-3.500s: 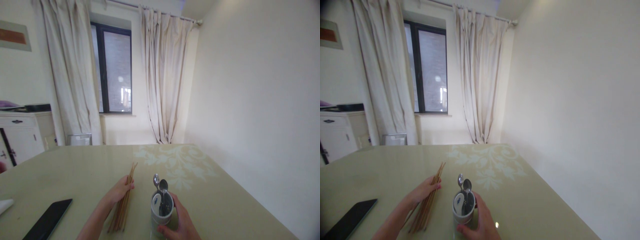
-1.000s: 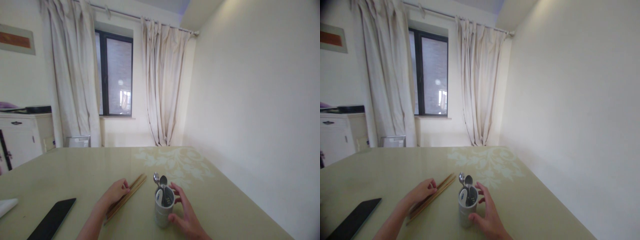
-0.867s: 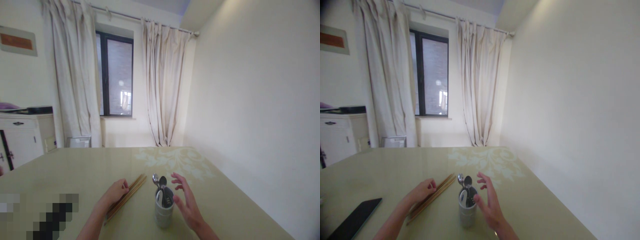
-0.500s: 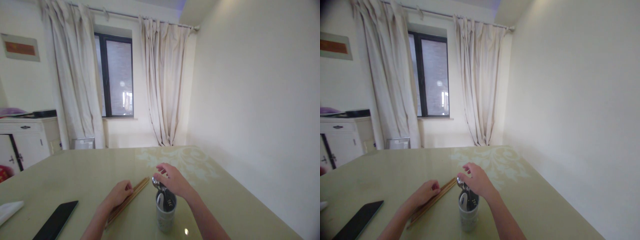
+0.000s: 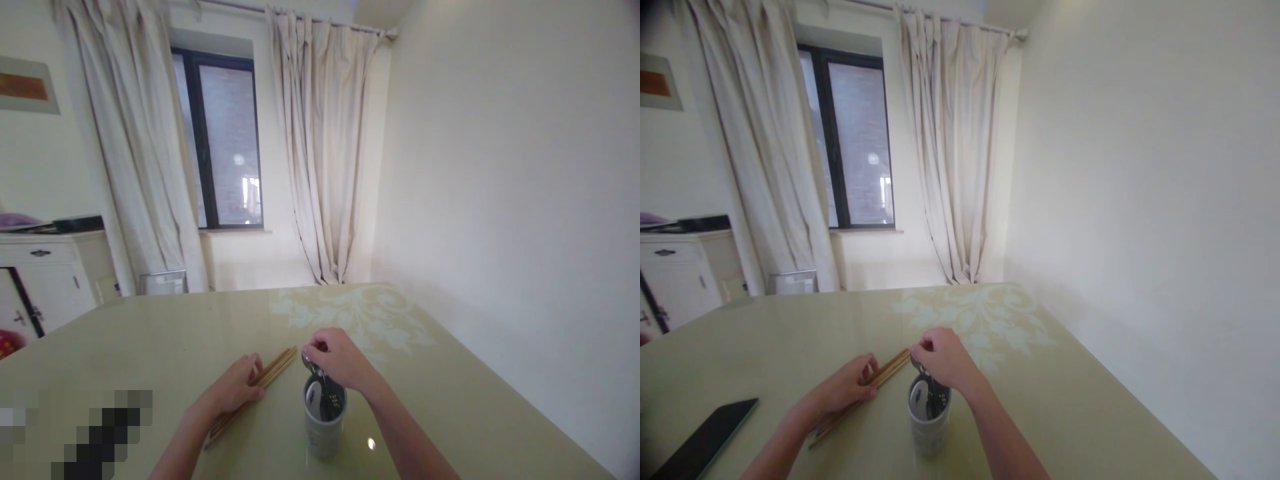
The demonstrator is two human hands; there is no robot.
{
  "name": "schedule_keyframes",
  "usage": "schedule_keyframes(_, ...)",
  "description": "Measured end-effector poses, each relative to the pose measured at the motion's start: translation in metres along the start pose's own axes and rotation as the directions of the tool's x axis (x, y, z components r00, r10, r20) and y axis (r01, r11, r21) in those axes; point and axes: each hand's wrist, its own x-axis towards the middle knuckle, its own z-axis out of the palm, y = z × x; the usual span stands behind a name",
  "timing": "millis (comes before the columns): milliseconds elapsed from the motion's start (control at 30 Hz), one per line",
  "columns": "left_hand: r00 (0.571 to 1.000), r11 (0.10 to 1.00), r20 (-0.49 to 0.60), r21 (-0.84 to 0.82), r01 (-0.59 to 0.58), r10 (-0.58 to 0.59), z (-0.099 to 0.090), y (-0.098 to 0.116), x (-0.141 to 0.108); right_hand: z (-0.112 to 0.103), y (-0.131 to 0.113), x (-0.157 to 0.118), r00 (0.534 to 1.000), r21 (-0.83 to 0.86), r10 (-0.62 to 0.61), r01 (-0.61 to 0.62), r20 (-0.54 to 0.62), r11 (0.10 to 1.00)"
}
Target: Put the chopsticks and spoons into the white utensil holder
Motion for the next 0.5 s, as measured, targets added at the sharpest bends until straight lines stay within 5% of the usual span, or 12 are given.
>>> schedule_keyframes(200, 0.969, 0.980, -0.207, -0.118, -0.161, 0.134, -0.024, 0.033, -0.010, -0.025, -0.011, -0.005, 0.981, 0.145, -0.042, 0.071, -0.190, 0.987)
schedule_keyframes(367, 0.899, 0.885, -0.370, -0.303, -0.354, 0.234, -0.045, 0.100, -0.038, -0.053, -0.027, -0.016, 0.936, 0.364, -0.055, 0.188, -0.347, 0.912)
schedule_keyframes(500, 0.839, 0.775, -0.455, -0.398, -0.492, 0.298, -0.043, 0.149, -0.065, -0.057, -0.044, -0.026, 0.937, 0.566, -0.067, 0.263, -0.343, 0.781)
